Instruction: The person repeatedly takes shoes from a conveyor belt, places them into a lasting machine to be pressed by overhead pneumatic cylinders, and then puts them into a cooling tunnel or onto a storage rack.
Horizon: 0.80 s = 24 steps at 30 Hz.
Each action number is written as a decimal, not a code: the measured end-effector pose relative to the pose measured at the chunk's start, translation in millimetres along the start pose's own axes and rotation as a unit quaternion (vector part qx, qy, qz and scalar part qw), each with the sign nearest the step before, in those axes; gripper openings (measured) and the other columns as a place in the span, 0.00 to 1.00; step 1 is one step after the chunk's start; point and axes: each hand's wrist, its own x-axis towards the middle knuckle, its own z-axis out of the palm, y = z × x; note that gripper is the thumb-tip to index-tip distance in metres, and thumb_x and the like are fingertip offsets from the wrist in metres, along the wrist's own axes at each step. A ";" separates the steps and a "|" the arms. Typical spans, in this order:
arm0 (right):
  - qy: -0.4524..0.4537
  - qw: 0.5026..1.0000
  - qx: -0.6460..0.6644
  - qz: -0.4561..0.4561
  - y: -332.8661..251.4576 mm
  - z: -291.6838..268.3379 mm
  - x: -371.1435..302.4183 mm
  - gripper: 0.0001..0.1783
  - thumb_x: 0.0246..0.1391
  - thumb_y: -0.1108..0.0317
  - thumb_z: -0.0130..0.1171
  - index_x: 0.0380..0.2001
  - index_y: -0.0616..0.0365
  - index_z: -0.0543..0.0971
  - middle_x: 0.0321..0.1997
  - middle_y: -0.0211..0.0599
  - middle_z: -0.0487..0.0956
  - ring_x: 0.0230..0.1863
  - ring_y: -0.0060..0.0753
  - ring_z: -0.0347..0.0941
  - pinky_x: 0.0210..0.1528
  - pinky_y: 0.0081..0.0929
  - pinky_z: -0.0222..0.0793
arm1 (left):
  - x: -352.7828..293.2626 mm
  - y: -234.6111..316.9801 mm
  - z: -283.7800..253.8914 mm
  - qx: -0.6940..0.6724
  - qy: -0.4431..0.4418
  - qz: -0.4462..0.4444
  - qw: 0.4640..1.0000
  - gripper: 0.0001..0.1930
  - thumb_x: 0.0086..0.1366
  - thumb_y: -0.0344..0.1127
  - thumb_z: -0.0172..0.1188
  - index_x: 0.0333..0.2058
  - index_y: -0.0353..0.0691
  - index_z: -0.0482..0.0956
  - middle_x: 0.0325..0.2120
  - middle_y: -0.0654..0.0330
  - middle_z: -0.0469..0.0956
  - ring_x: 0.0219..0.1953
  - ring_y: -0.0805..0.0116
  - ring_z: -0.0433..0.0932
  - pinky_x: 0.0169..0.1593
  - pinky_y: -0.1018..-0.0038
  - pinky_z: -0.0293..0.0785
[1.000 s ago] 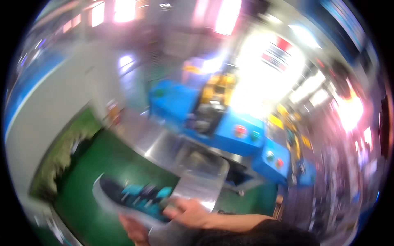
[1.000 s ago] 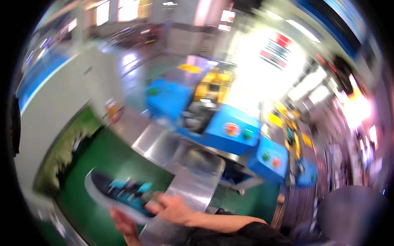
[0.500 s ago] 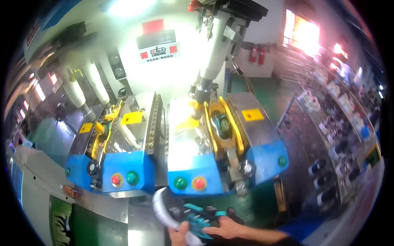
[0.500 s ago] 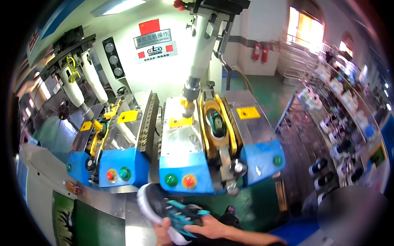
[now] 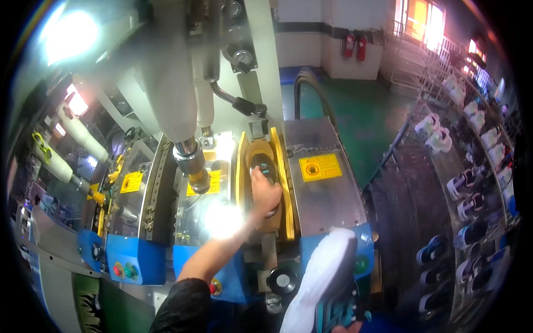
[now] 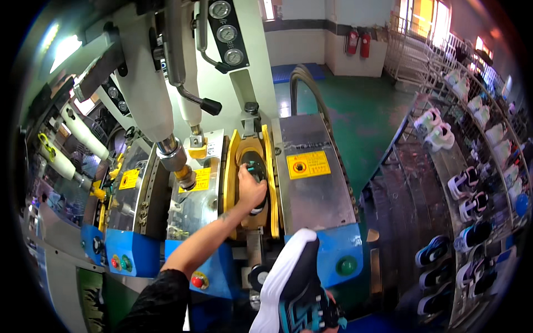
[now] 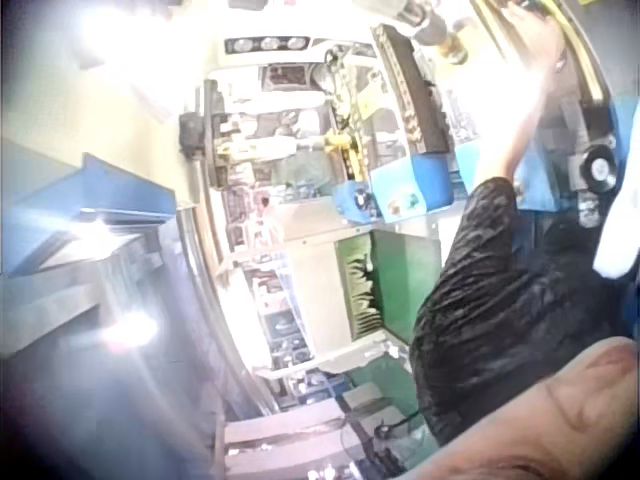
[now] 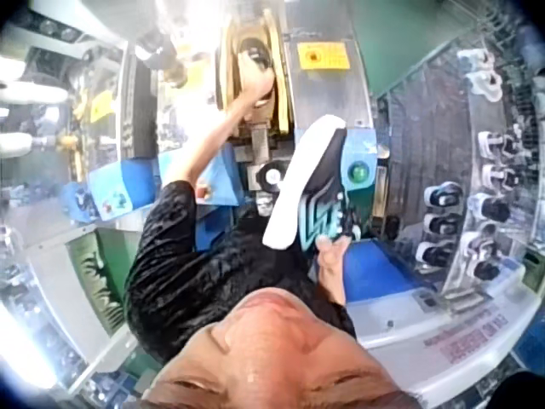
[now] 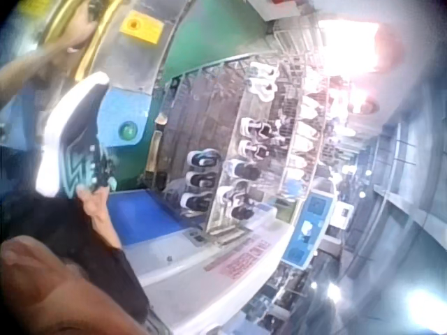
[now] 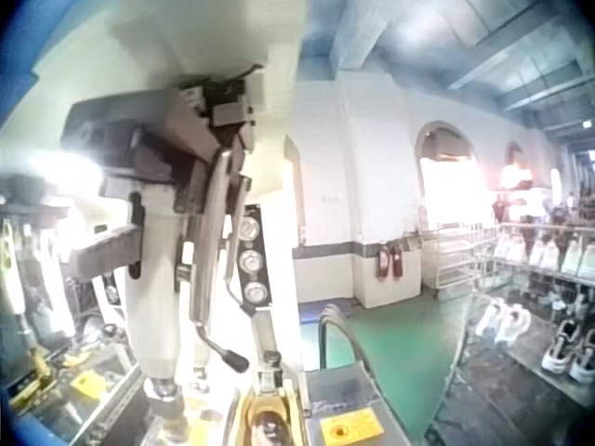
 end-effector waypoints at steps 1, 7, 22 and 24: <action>0.013 1.000 -0.016 0.016 3.3 -2.0 0.4 0.34 0.49 0.63 0.62 0.58 0.63 0.64 0.48 0.37 0.72 0.47 0.33 0.68 0.52 0.31 0.65 | 1.4 -2.4 8.3 -0.015 -0.027 -0.002 1.000 0.36 0.51 0.29 0.57 0.59 0.27 0.53 0.56 0.37 0.59 0.61 0.42 0.59 0.64 0.59 0.56; -0.085 0.994 -0.052 -0.046 -20.5 -8.0 4.9 0.27 0.50 0.67 0.59 0.53 0.66 0.68 0.46 0.32 0.70 0.46 0.30 0.66 0.53 0.28 0.61 | 45.1 31.3 -118.2 -0.215 -0.235 -0.204 0.926 0.27 0.49 0.25 0.65 0.48 0.32 0.66 0.39 0.52 0.77 0.40 0.61 0.78 0.42 0.67 0.76; -0.219 0.810 -0.535 -0.103 -18.8 277.4 309.4 0.28 0.50 0.65 0.59 0.50 0.72 0.66 0.43 0.58 0.76 0.45 0.58 0.75 0.49 0.47 0.71 | -405.4 0.3 -371.7 -0.482 0.178 -0.315 0.798 0.32 0.57 0.38 0.57 0.59 0.31 0.61 0.52 0.49 0.68 0.53 0.53 0.70 0.56 0.62 0.68; -0.016 0.830 -0.474 -0.294 67.8 281.1 277.3 0.36 0.47 0.68 0.57 0.54 0.77 0.55 0.50 0.70 0.67 0.51 0.66 0.68 0.55 0.48 0.65 | -452.3 -13.8 -356.7 -0.332 0.285 -0.509 0.741 0.28 0.62 0.43 0.49 0.59 0.34 0.64 0.50 0.52 0.71 0.52 0.57 0.71 0.55 0.63 0.69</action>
